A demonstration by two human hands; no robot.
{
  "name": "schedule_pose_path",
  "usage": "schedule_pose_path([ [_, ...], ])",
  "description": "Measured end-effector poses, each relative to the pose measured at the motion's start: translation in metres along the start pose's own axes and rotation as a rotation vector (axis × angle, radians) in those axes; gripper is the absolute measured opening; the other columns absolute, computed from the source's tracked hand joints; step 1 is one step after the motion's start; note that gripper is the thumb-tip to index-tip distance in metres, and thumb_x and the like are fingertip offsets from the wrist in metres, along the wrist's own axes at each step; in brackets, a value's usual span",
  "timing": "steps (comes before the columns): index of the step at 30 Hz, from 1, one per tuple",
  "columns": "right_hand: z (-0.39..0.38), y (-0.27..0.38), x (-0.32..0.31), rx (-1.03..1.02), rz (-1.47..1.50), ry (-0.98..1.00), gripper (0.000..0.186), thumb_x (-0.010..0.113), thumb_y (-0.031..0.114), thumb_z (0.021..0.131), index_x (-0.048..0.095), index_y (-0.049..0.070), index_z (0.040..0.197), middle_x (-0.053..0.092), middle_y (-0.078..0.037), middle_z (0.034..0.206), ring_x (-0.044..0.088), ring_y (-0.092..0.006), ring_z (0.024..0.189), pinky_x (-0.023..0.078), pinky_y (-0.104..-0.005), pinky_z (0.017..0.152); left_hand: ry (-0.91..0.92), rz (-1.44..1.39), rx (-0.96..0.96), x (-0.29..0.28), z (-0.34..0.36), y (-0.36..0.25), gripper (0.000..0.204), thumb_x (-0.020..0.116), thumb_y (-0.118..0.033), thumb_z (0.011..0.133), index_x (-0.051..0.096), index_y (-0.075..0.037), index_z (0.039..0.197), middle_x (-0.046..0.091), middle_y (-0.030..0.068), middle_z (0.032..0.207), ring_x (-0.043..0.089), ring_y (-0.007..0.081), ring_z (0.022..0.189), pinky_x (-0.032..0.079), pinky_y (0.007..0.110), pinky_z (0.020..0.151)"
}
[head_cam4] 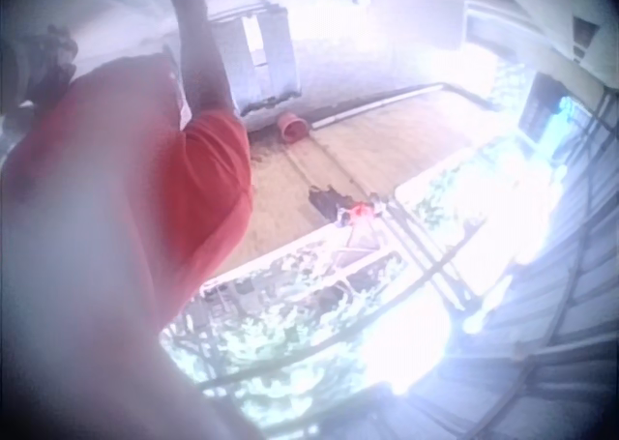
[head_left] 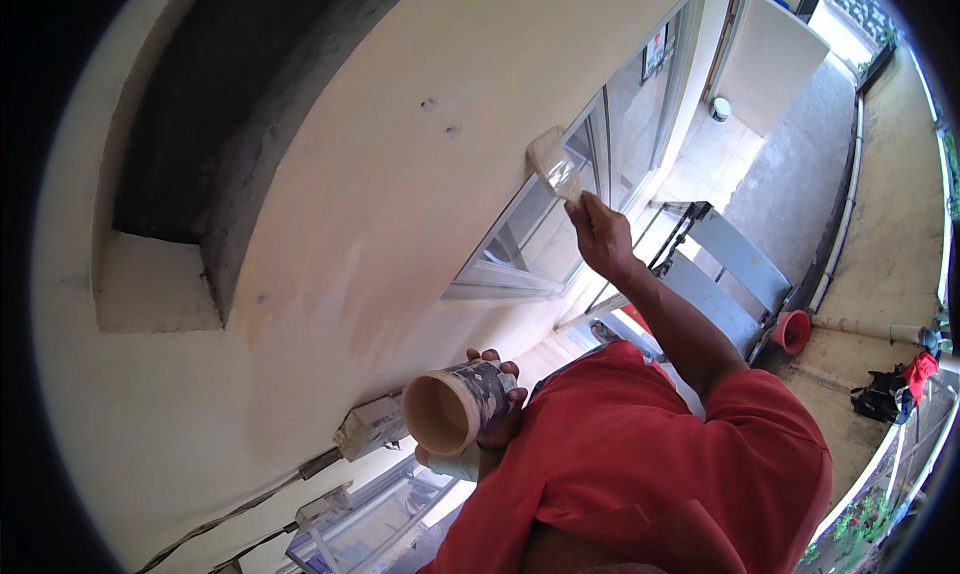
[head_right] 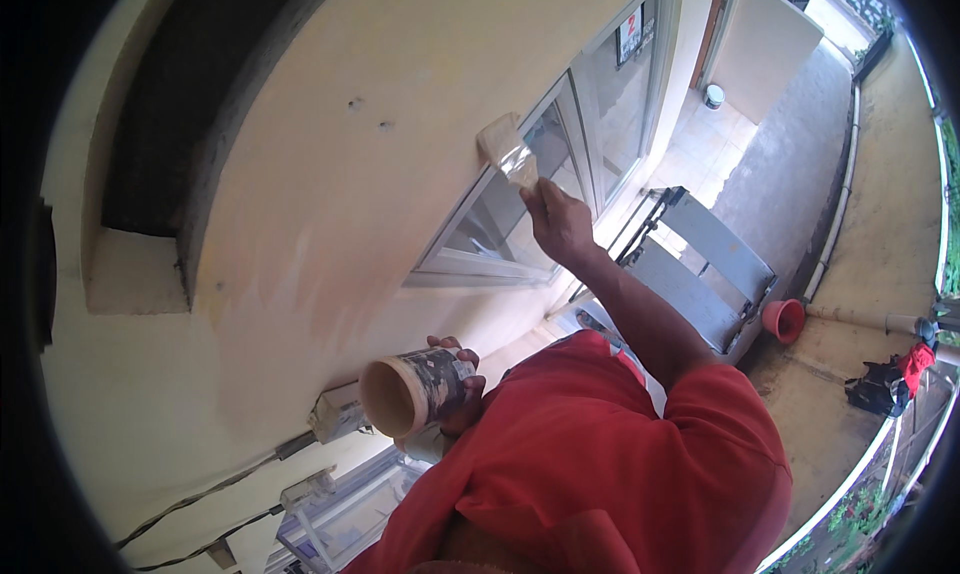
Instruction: The person paints a ceiling using a paintbrush and a small container of paint. They repeatedly dip the brush into the container and apply paint to the ceiling surface in long strokes, working around an electrical box and pipes.
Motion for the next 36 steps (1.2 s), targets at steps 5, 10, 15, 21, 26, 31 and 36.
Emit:
schedule_pose_path([
  [5, 0.008, -0.034, -0.034, 0.213, -0.017, -0.169, 0.026, 0.066, 0.029, 0.107, 0.062, 0.003, 0.106, 0.063, -0.02, 0.071, 0.067, -0.0377, 0.063, 0.049, -0.0446, 0.058, 0.048, 0.06, 0.032, 0.007, -0.001, -0.002, 0.059, 0.061, -0.04, 0.104, 0.049, -0.018, 0.157, 0.046, 0.0084, 0.152, 0.041, 0.0351, 0.142, 0.046, 0.056, 0.103],
  [10, 0.095, -0.054, -0.08, 0.347, -0.009, -0.26, 0.04, 0.06, 0.036, 0.11, 0.063, 0.0, 0.095, 0.06, -0.023, 0.066, 0.058, -0.0395, 0.059, 0.044, -0.0467, 0.058, 0.042, 0.048, 0.005, 0.004, -0.002, -0.003, 0.06, 0.061, -0.042, 0.103, 0.049, -0.018, 0.157, 0.045, 0.0087, 0.152, 0.041, 0.0352, 0.143, 0.046, 0.056, 0.103],
  [15, 0.004, 0.02, -0.001, 0.046, 0.053, 0.103, 0.025, 0.065, 0.025, 0.107, 0.061, 0.001, 0.101, 0.063, -0.021, 0.071, 0.063, -0.0404, 0.064, 0.049, -0.0475, 0.058, 0.045, 0.065, 0.012, 0.001, 0.001, -0.005, 0.059, 0.061, -0.042, 0.103, 0.049, -0.018, 0.156, 0.045, 0.0088, 0.152, 0.041, 0.0354, 0.142, 0.047, 0.057, 0.102],
  [21, -0.014, 0.025, -0.027, 0.122, 0.166, 0.14, 0.03, 0.063, 0.025, 0.11, 0.067, -0.005, 0.113, 0.061, -0.01, 0.071, 0.057, -0.013, 0.064, 0.048, -0.0331, 0.059, 0.02, 0.072, 0.04, 0.003, 0.001, -0.006, 0.06, 0.062, -0.043, 0.103, 0.05, -0.018, 0.156, 0.045, 0.0088, 0.152, 0.042, 0.0359, 0.141, 0.048, 0.057, 0.1],
  [26, 0.055, -0.007, -0.039, 0.294, 0.086, -0.043, 0.043, 0.058, 0.034, 0.112, 0.06, -0.002, 0.09, 0.043, -0.005, 0.06, 0.038, -0.0114, 0.057, 0.035, -0.0355, 0.05, 0.034, 0.074, 0.025, 0.002, -0.004, -0.004, 0.062, 0.062, -0.043, 0.103, 0.048, -0.018, 0.157, 0.045, 0.0091, 0.151, 0.042, 0.0362, 0.142, 0.048, 0.057, 0.101],
  [31, -0.069, 0.068, 0.029, -0.156, 0.096, 0.427, 0.019, 0.07, 0.022, 0.102, 0.064, 0.004, 0.1, 0.069, -0.019, 0.084, 0.07, -0.0396, 0.069, 0.054, -0.0464, 0.059, 0.049, 0.061, 0.059, 0.0, -0.004, -0.004, 0.061, 0.064, -0.041, 0.102, 0.048, -0.018, 0.156, 0.045, 0.0086, 0.151, 0.041, 0.0361, 0.143, 0.047, 0.058, 0.102],
  [36, -0.05, 0.038, 0.003, -0.042, 0.136, 0.238, 0.022, 0.069, 0.021, 0.105, 0.065, 0.0, 0.109, 0.062, -0.015, 0.071, 0.064, -0.0252, 0.061, 0.051, -0.0383, 0.057, 0.059, 0.036, 0.086, 0.005, -0.009, -0.003, 0.06, 0.067, -0.037, 0.099, 0.049, -0.019, 0.154, 0.047, 0.0067, 0.15, 0.04, 0.0356, 0.143, 0.046, 0.058, 0.102],
])
Point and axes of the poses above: each hand's wrist, its own z-axis towards the middle knuckle, its own x-axis out of the palm, y = z × x, the point moved 6 cm from there along z, towards the middle knuckle
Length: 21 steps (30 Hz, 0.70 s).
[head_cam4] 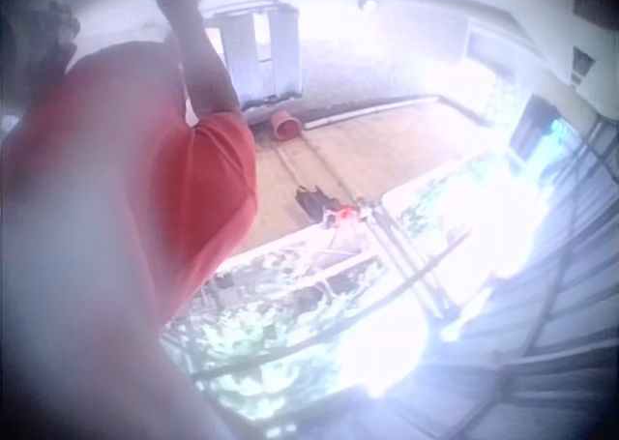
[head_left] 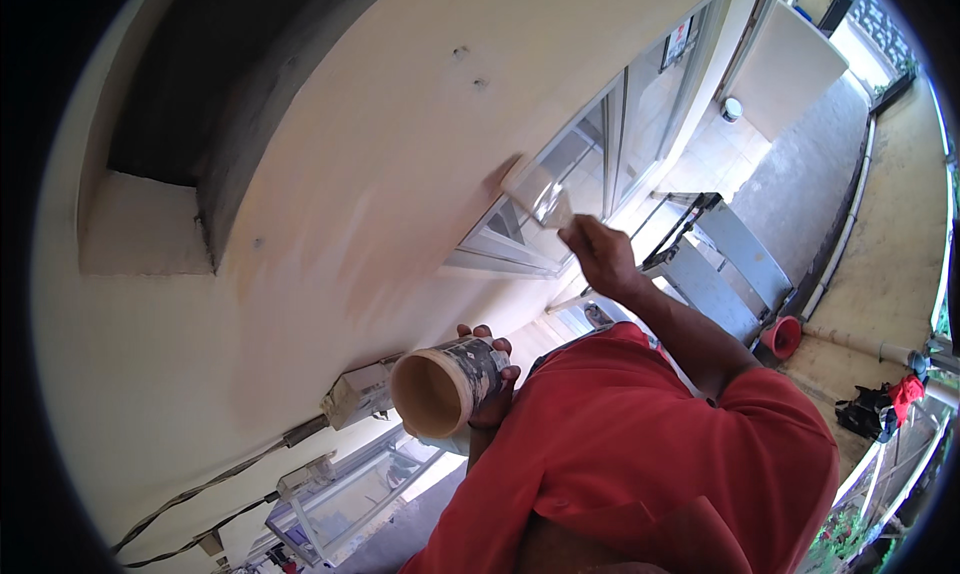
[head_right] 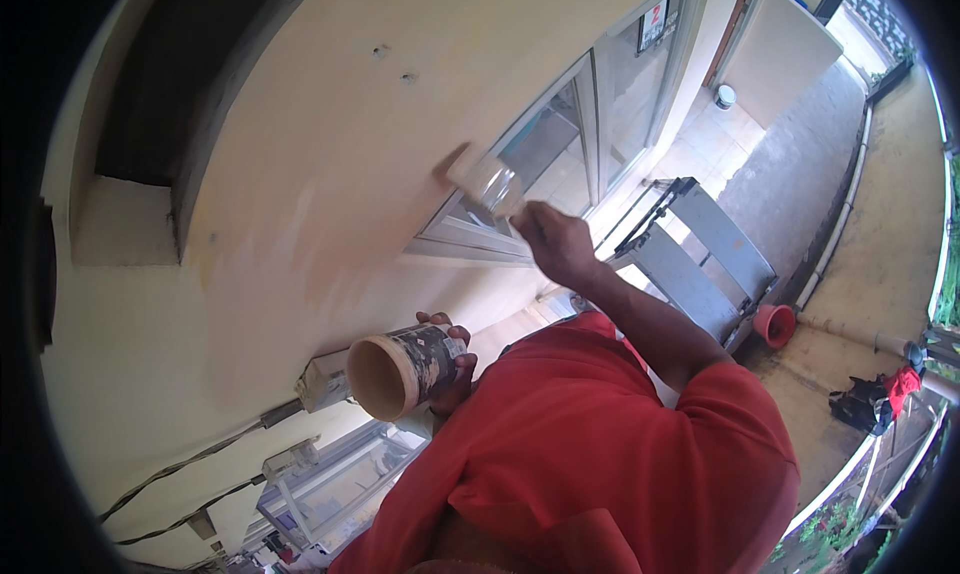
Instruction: The person paints a ceiling using a paintbrush and a small container of paint. They repeatedly dip the brush into the container and apply paint to the ceiling surface in long strokes, working around an electrical box and pipes.
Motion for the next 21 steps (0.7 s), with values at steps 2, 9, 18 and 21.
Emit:
schedule_pose_path([
  [2, 0.037, -0.022, -0.04, 0.276, 0.054, -0.215, 0.035, 0.059, 0.031, 0.112, 0.062, -0.002, 0.1, 0.049, -0.004, 0.063, 0.045, -0.0105, 0.056, 0.04, -0.0328, 0.051, 0.005, 0.0, 0.002, 0.001, -0.001, 0.0, 0.06, 0.067, -0.037, 0.099, 0.05, -0.018, 0.154, 0.047, 0.0066, 0.15, 0.04, 0.0356, 0.143, 0.046, 0.058, 0.102],
  [9, 0.036, 0.032, 0.023, -0.03, 0.022, -0.03, 0.024, 0.068, 0.026, 0.105, 0.06, 0.005, 0.097, 0.06, -0.01, 0.069, 0.059, -0.0243, 0.057, 0.049, -0.0404, 0.052, -0.021, -0.018, -0.01, -0.01, -0.007, -0.001, 0.059, 0.067, -0.038, 0.099, 0.052, -0.018, 0.153, 0.046, 0.0064, 0.152, 0.04, 0.0349, 0.143, 0.047, 0.056, 0.101],
  [18, 0.092, -0.038, -0.073, 0.29, -0.095, -0.264, 0.034, 0.068, 0.033, 0.106, 0.065, 0.003, 0.09, 0.061, -0.01, 0.064, 0.055, -0.0194, 0.054, 0.043, -0.0386, 0.052, -0.007, 0.02, 0.039, -0.01, -0.013, -0.005, 0.061, 0.066, -0.04, 0.1, 0.051, -0.019, 0.155, 0.046, 0.0075, 0.152, 0.04, 0.0355, 0.142, 0.046, 0.057, 0.101],
  [21, 0.108, -0.065, -0.091, 0.42, 0.108, -0.342, 0.048, 0.061, 0.037, 0.109, 0.061, -0.003, 0.083, 0.049, -0.003, 0.06, 0.043, -0.0117, 0.055, 0.036, -0.0358, 0.05, -0.019, -0.008, 0.037, -0.018, -0.015, -0.006, 0.06, 0.066, -0.04, 0.1, 0.051, -0.02, 0.155, 0.046, 0.0077, 0.152, 0.04, 0.0356, 0.142, 0.046, 0.057, 0.101],
])
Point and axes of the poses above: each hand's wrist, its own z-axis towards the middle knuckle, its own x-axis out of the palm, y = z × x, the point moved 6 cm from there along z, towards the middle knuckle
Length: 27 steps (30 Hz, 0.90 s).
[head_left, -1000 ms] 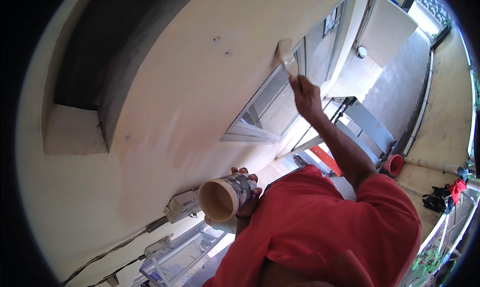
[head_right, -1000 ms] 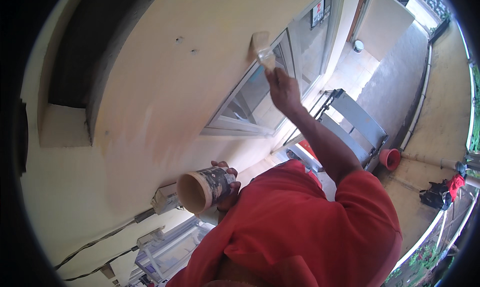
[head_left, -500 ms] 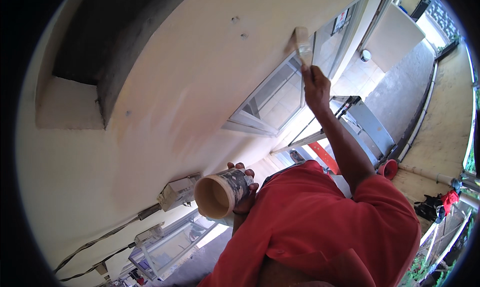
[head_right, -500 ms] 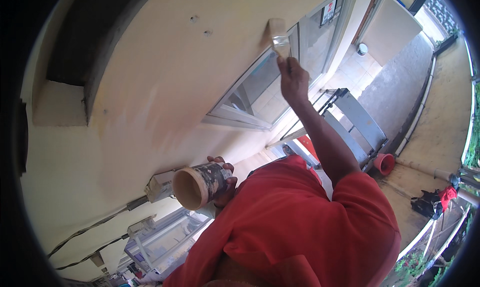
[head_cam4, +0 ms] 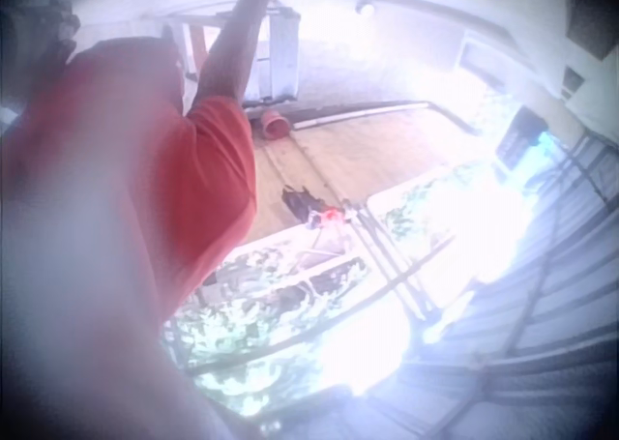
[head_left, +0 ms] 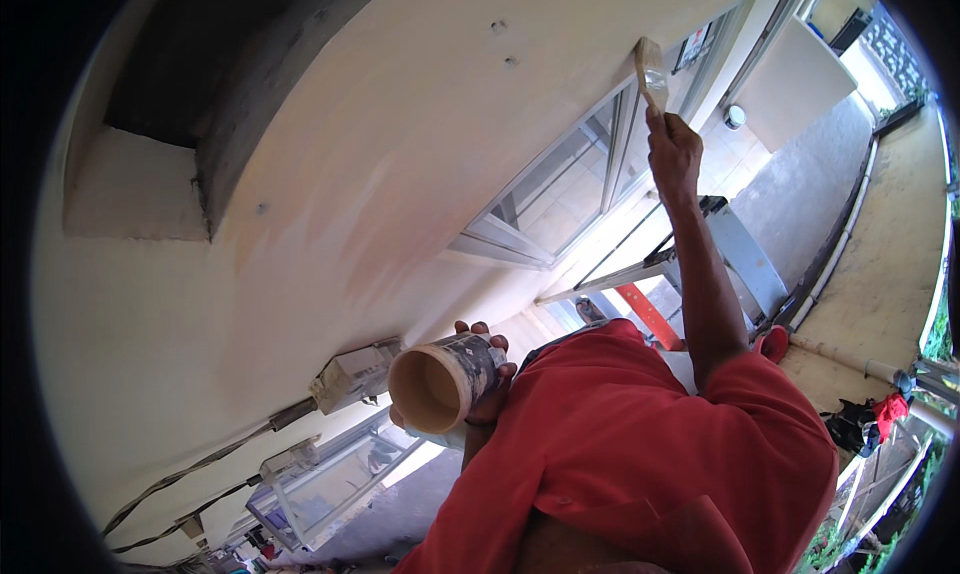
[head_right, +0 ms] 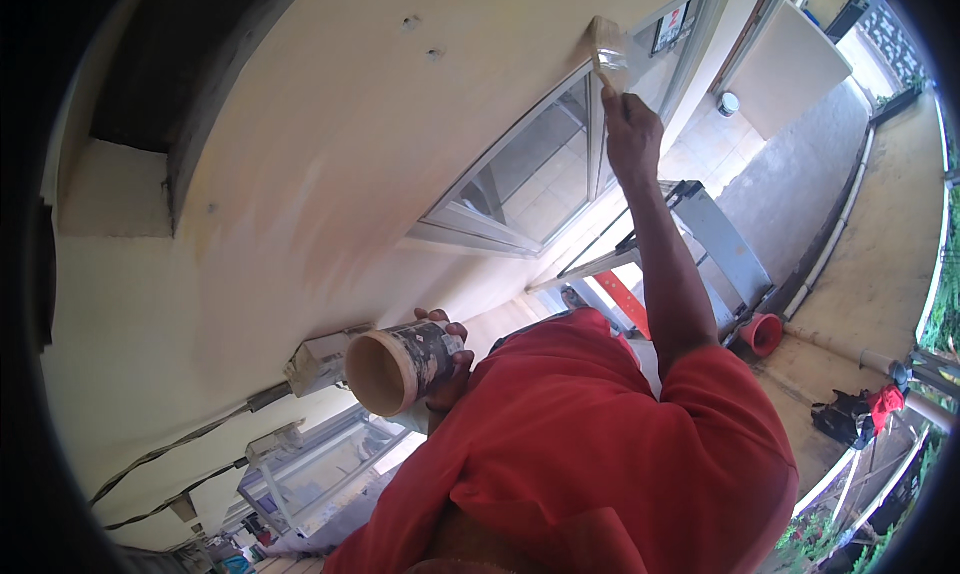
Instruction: The person paints a ceiling using a paintbrush and a small container of paint. They repeatedly dip the brush into the container and apply paint to the ceiling surface in long strokes, working around an electrical box and pipes.
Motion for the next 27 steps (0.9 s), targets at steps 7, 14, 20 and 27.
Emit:
schedule_pose_path([
  [7, -0.156, 0.052, 0.085, -0.696, -0.189, 0.408, 0.023, 0.074, 0.02, 0.101, 0.062, 0.001, 0.106, 0.065, -0.016, 0.075, 0.067, -0.0366, 0.065, 0.052, -0.04, 0.058, 0.006, 0.009, -0.029, 0.01, 0.006, 0.002, 0.06, 0.065, -0.04, 0.1, 0.051, -0.019, 0.155, 0.045, 0.0077, 0.152, 0.04, 0.0361, 0.142, 0.046, 0.057, 0.101],
  [14, -0.036, -0.027, 0.03, -0.085, -0.059, 0.061, 0.039, 0.063, 0.033, 0.11, 0.06, 0.0, 0.089, 0.051, -0.007, 0.061, 0.04, -0.0115, 0.058, 0.038, -0.0349, 0.053, 0.03, 0.004, -0.022, 0.01, 0.009, 0.003, 0.059, 0.065, -0.039, 0.1, 0.052, -0.018, 0.153, 0.046, 0.0074, 0.151, 0.04, 0.0354, 0.143, 0.046, 0.057, 0.101],
  [20, -0.165, 0.0, 0.097, -0.614, -0.109, 0.472, 0.018, 0.07, 0.017, 0.103, 0.06, 0.003, 0.1, 0.063, -0.017, 0.073, 0.064, -0.036, 0.06, 0.05, -0.0426, 0.055, -0.033, -0.032, -0.01, -0.003, 0.0, 0.002, 0.061, 0.066, -0.04, 0.1, 0.051, -0.018, 0.154, 0.046, 0.0074, 0.151, 0.04, 0.0339, 0.141, 0.046, 0.057, 0.1],
  [27, -0.064, -0.054, 0.018, 0.147, -0.083, 0.046, 0.04, 0.06, 0.034, 0.109, 0.06, -0.001, 0.091, 0.058, -0.015, 0.067, 0.054, -0.0262, 0.058, 0.044, -0.0448, 0.058, 0.002, 0.004, 0.052, 0.013, -0.001, 0.002, 0.065, 0.065, -0.045, 0.1, 0.048, -0.017, 0.156, 0.045, 0.0092, 0.151, 0.04, 0.0339, 0.141, 0.047, 0.056, 0.1],
])
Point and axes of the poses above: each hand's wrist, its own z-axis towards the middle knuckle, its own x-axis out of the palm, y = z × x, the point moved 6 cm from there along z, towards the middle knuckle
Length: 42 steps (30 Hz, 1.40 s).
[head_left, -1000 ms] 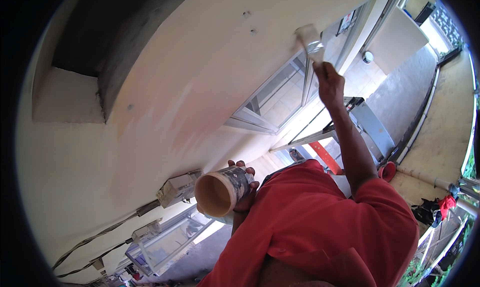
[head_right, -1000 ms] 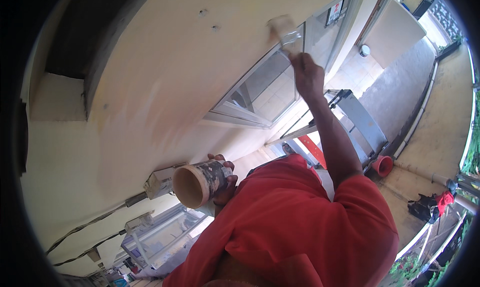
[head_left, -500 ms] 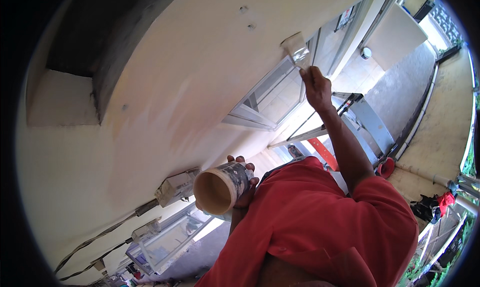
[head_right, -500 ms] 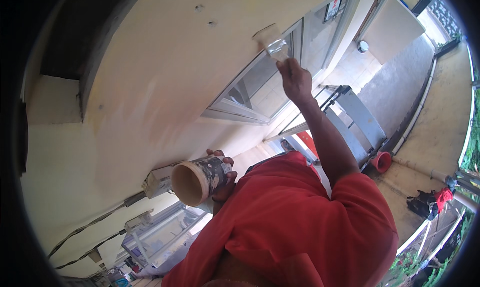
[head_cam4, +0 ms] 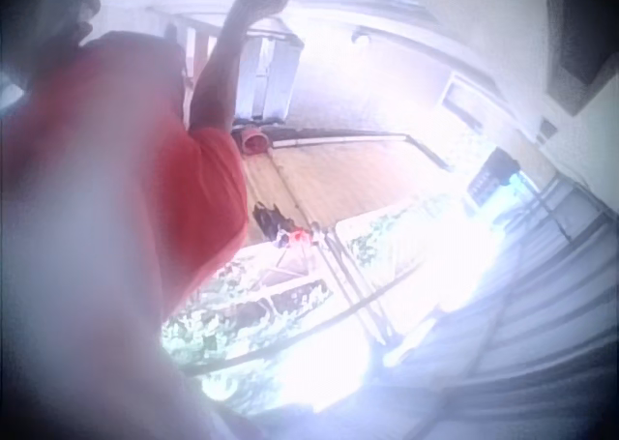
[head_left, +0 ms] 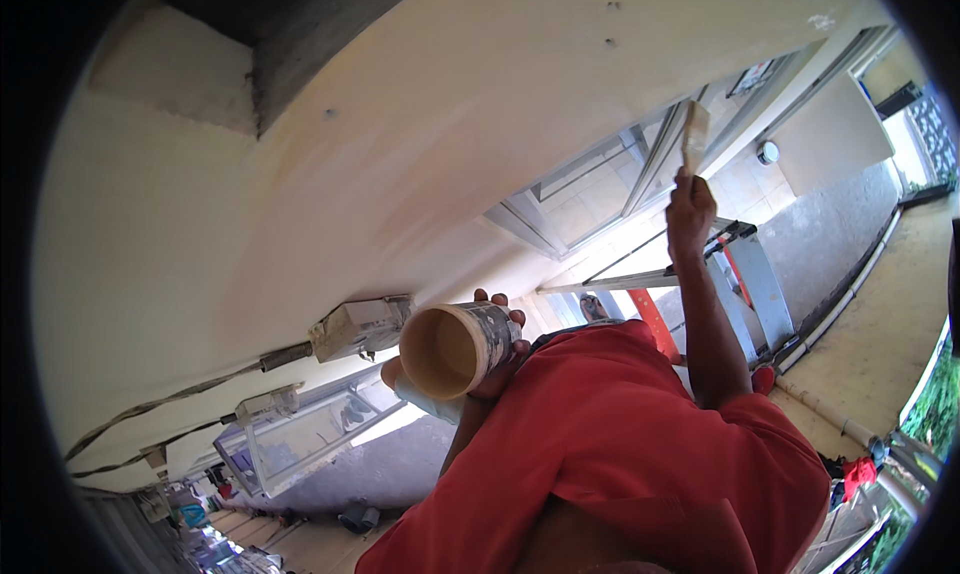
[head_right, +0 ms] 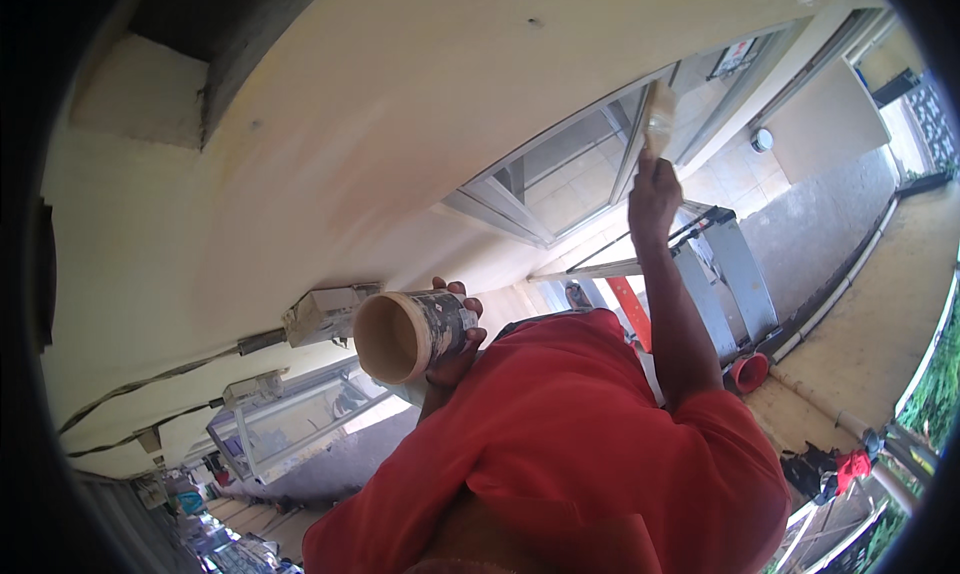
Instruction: The person paints a ceiling using a paintbrush and a small container of paint. They repeatedly dip the brush into the container and apply paint to the ceiling surface in long strokes, working around an electrical box and pipes.
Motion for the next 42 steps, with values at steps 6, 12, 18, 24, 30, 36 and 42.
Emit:
schedule_pose_path([
  [6, -0.05, 0.084, -0.03, -0.467, -0.277, 0.105, 0.024, 0.068, 0.021, 0.102, 0.065, -0.003, 0.104, 0.059, -0.016, 0.072, 0.062, -0.0269, 0.067, 0.049, -0.0422, 0.064, 0.032, -0.097, 0.11, -0.012, -0.015, -0.007, 0.071, 0.063, -0.054, 0.1, 0.046, -0.014, 0.157, 0.046, 0.013, 0.154, 0.041, 0.0382, 0.142, 0.047, 0.062, 0.102],
  [12, -0.106, 0.041, 0.002, -0.416, -0.712, 0.825, 0.029, 0.072, 0.023, 0.097, 0.068, -0.003, 0.108, 0.071, -0.024, 0.086, 0.07, -0.0394, 0.075, 0.053, -0.0477, 0.07, 0.073, -0.085, 0.266, -0.039, -0.022, -0.026, 0.071, 0.057, -0.063, 0.098, 0.05, -0.017, 0.151, 0.051, 0.0146, 0.151, 0.046, 0.0444, 0.138, 0.053, 0.063, 0.091],
  [18, -0.15, 0.074, 0.037, -0.468, -0.403, 1.092, 0.027, 0.064, 0.023, 0.107, 0.066, -0.004, 0.109, 0.062, -0.006, 0.071, 0.055, -0.0109, 0.064, 0.043, -0.0329, 0.058, 0.144, -0.132, 0.411, -0.055, -0.037, -0.036, 0.075, 0.053, -0.065, 0.098, 0.047, -0.017, 0.155, 0.048, 0.0166, 0.156, 0.043, 0.0498, 0.143, 0.05, 0.074, 0.096],
  [24, -0.192, 0.145, 0.065, -0.487, -0.375, 1.261, 0.042, 0.068, 0.009, 0.101, 0.051, -0.001, 0.138, 0.066, -0.009, 0.078, 0.061, -0.0139, 0.068, 0.05, -0.0327, 0.064, 0.175, -0.124, 0.514, -0.08, -0.053, -0.046, 0.078, 0.052, -0.064, 0.098, 0.043, -0.017, 0.159, 0.045, 0.0177, 0.16, 0.043, 0.0476, 0.147, 0.044, 0.08, 0.104],
  [30, -0.197, 0.143, 0.069, -0.099, -0.147, 1.41, 0.038, 0.064, 0.001, 0.099, 0.056, -0.001, 0.136, 0.063, -0.004, 0.081, 0.057, -0.0107, 0.064, 0.044, -0.0267, 0.056, 0.178, -0.177, 0.569, -0.078, -0.06, -0.052, 0.073, 0.054, -0.058, 0.099, 0.046, -0.014, 0.157, 0.046, 0.0187, 0.159, 0.045, 0.0479, 0.145, 0.044, 0.075, 0.108],
  [36, -0.208, 0.154, 0.078, 0.118, 0.214, 1.792, 0.058, 0.079, 0.004, 0.084, 0.06, -0.006, 0.138, 0.062, -0.014, 0.102, 0.062, -0.0182, 0.077, 0.055, -0.0303, 0.061, 0.171, -0.14, 0.618, -0.073, -0.069, -0.052, 0.064, 0.054, -0.047, 0.101, 0.05, -0.013, 0.154, 0.049, 0.0152, 0.159, 0.049, 0.0392, 0.146, 0.042, 0.065, 0.117],
  [42, -0.203, 0.144, 0.08, -0.259, -0.1, 1.503, 0.045, 0.079, 0.01, 0.093, 0.065, -0.007, 0.133, 0.061, -0.008, 0.084, 0.064, -0.0161, 0.073, 0.057, -0.0309, 0.061, 0.12, -0.18, 0.657, -0.069, -0.071, -0.052, 0.061, 0.06, -0.048, 0.101, 0.055, -0.012, 0.15, 0.057, 0.0166, 0.153, 0.055, 0.0396, 0.14, 0.044, 0.067, 0.114],
])
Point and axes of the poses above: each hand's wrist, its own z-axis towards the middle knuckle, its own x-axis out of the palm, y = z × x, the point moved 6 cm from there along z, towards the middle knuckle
